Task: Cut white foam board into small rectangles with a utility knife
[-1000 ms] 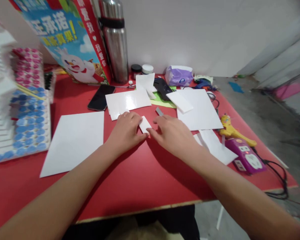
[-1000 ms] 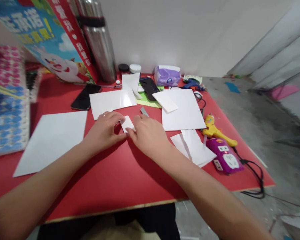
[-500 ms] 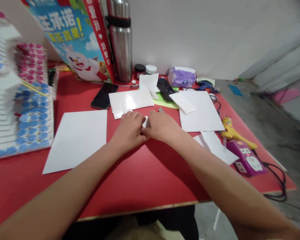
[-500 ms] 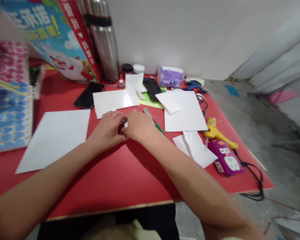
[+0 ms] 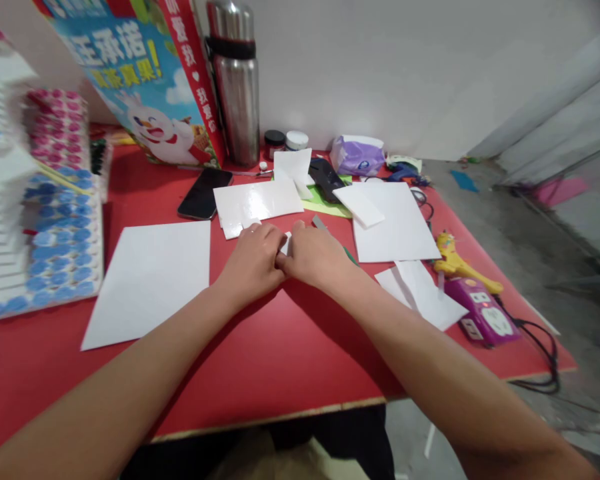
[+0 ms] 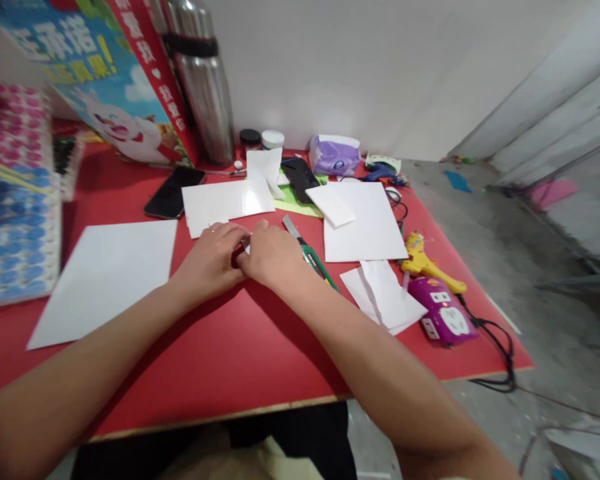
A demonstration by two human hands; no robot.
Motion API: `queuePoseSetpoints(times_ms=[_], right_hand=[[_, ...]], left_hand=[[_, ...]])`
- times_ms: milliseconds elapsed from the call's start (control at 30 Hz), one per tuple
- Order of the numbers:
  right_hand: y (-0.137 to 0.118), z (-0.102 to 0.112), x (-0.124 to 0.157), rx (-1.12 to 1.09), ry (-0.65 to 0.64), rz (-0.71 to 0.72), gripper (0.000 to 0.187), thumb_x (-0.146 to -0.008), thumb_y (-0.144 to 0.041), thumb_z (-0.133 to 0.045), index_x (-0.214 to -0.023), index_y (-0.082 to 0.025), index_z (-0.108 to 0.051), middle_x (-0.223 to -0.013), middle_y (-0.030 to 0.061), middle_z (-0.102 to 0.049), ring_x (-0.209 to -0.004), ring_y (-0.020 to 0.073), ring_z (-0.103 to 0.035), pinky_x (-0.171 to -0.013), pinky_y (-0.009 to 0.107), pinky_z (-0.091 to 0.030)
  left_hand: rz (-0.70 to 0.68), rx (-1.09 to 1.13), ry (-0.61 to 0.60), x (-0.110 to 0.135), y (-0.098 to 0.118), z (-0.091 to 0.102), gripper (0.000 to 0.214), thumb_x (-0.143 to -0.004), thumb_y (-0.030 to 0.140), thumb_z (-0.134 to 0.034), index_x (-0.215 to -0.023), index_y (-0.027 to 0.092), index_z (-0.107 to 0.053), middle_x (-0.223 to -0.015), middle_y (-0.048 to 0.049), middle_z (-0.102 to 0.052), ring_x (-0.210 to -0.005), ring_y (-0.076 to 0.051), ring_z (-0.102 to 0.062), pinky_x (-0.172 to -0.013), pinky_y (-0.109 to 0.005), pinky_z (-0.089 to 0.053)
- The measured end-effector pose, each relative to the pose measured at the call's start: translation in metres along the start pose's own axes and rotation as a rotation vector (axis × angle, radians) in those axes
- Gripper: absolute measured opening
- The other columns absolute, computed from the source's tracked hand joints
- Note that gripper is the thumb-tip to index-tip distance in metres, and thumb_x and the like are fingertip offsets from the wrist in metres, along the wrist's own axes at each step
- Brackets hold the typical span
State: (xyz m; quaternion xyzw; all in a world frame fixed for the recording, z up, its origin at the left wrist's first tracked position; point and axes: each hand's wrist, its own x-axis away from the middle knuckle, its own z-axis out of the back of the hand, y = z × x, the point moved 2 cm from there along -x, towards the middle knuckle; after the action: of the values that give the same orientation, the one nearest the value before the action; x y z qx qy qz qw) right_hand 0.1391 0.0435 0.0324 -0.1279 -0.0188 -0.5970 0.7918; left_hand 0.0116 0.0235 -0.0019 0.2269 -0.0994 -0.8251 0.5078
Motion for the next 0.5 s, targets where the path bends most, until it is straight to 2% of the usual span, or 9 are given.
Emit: queuePoseSetpoints(times_ms=[100,300,500], right_hand=[[-0.001,-0.001,0.0,0.001,0.015,-0.01,0.045,-0.087,-0.038,-0.06,-0.121,-0.008,-0.06,-0.107,0.0218,-0.075,-0.106,0.035,-0.072,-0.086,0.039,-0.056],[-0.008,-0.003,-0.005,0.061,0.003,0.012,0.038,-0.09,-0.025,-0.052,-0.121,-0.005,-0.061,-0.105,0.023,-0.076,-0.104,0.034,-0.074,-0.086,0.039,-0.055],[-0.011,-0.008,-0.014,0.08,0.006,-0.021,0.039,-0.09,-0.024,-0.052,-0.123,-0.006,-0.062,-0.109,0.0241,-0.075,-0.101,0.0351,-0.075,-0.082,0.041,-0.057]], left_hand=[[-0.021,0.015,0.001,-0.001,-0.001,0.0,0.017,-0.075,0.016,-0.059,-0.092,0.02,-0.061,-0.1,-0.0117,-0.07,-0.094,-0.032,-0.062,-0.084,-0.047,-0.046],[-0.057,0.023,0.015,0.0,-0.003,0.002,0.019,-0.079,0.017,-0.058,-0.097,0.018,-0.063,-0.102,-0.013,-0.07,-0.098,-0.033,-0.064,-0.087,-0.048,-0.047],[-0.049,0.012,-0.001,-0.002,-0.001,0.003,0.018,-0.077,0.019,-0.062,-0.095,0.018,-0.063,-0.1,-0.0135,-0.07,-0.099,-0.035,-0.065,-0.088,-0.05,-0.048]])
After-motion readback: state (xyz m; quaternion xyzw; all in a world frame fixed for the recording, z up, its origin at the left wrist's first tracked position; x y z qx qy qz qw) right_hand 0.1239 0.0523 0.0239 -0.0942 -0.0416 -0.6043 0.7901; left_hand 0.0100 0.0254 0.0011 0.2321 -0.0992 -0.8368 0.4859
